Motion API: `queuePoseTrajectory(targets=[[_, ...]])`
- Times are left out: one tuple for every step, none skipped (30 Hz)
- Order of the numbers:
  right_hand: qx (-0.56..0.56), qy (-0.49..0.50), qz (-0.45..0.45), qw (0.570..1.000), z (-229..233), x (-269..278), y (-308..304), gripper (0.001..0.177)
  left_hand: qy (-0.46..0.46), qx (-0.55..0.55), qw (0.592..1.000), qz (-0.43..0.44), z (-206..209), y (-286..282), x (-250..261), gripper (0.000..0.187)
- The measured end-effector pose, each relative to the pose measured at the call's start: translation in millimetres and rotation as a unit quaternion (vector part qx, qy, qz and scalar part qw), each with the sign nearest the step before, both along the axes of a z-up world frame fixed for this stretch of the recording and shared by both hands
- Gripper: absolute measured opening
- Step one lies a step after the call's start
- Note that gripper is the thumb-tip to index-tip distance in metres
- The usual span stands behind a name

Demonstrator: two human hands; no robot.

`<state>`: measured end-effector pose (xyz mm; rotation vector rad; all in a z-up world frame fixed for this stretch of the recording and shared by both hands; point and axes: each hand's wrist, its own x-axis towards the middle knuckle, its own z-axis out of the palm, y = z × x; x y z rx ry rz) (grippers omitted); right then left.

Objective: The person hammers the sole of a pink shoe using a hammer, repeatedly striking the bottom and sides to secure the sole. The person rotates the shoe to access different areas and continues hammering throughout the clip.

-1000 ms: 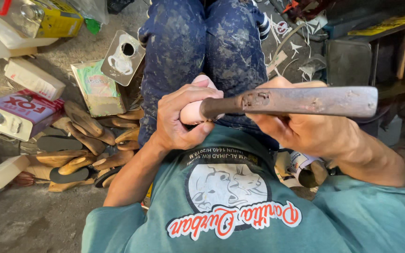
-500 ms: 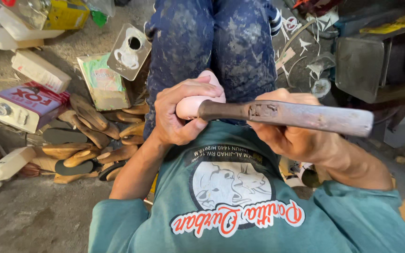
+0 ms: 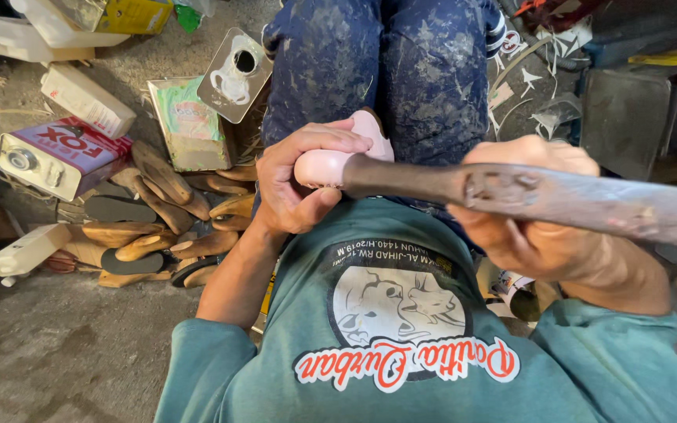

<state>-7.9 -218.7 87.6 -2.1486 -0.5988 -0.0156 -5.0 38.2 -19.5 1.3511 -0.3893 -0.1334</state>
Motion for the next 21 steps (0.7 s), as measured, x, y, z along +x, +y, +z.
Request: queuePoseTrajectory(targets=[[-0.026,0.047,0.034,0.998,5,5,9,0.017,0.001,0.003,1.000,-0.004,3,-1,0,0.051],[-0.054,0.092,0.065,0.992,9,11,17,0.020,0.000,0.004,1.000,-0.009,5,-2,2,0.049],[-0.053,0.091,0.063,0.992,8,15,18,0.020,-0.002,0.005,1.000,-0.011,1,1,-1,0.049],[-0.080,0.060,0.070,0.993,7,19,20,0.016,0.003,0.009,1.000,-0.003,-5,3,-3,0.050],[-0.108,0.029,0.076,0.991,6,24,21,0.013,0.008,0.012,1.000,0.005,-11,5,-4,0.051],[-0.108,0.030,0.077,0.991,4,20,16,0.013,0.009,0.011,1.000,0.005,-14,6,-4,0.051],[-0.072,0.028,0.053,0.996,2,17,12,0.018,0.007,0.017,1.000,0.007,-18,7,-4,0.054],[-0.033,0.030,0.031,0.999,0,13,8,0.024,0.009,0.026,1.000,0.011,-21,10,-7,0.057],[-0.032,0.036,0.034,0.998,-2,11,15,0.024,0.015,0.027,0.999,0.014,-14,8,-9,0.057],[-0.046,0.038,0.058,0.997,-6,11,22,0.021,0.020,-0.004,1.000,0.003,-10,6,-5,0.052],[-0.061,0.041,0.082,0.994,-10,12,28,0.018,0.024,-0.035,0.999,-0.008,-6,4,0,0.048],[-0.062,0.039,0.079,0.994,-10,11,26,0.018,0.022,-0.037,0.999,-0.011,-12,7,-2,0.048],[-0.073,0.023,0.052,0.996,-12,10,24,0.020,0.020,-0.023,1.000,0.001,-18,10,-4,0.049],[-0.085,0.013,0.027,0.996,-13,6,22,0.022,0.024,-0.011,1.000,0.017,-24,12,-11,0.051],[-0.087,0.017,0.027,0.996,-26,-3,18,0.022,0.029,-0.012,0.999,0.016,-19,7,-5,0.051],[-0.022,-0.037,0.003,0.999,-38,-12,14,0.024,0.026,-0.037,0.999,0.016,-12,4,-2,0.050],[0.043,-0.091,-0.024,0.995,-49,-22,11,0.050,0.023,-0.062,0.998,0.016,-5,1,2,0.048],[0.043,-0.099,-0.026,0.994,-44,-14,26,0.050,0.015,-0.063,0.998,0.013,-16,2,2,0.048],[0.081,-0.034,-0.037,0.995,-38,-7,41,0.019,-0.004,-0.105,0.994,0.013,-26,3,4,0.051],[0.117,0.038,-0.049,0.991,-31,-3,55,0.018,-0.015,-0.147,0.989,0.013,-35,4,1,0.053],[0.116,0.037,-0.053,0.991,-34,-5,55,0.018,-0.015,-0.148,0.989,0.009,-36,5,3,0.053]])
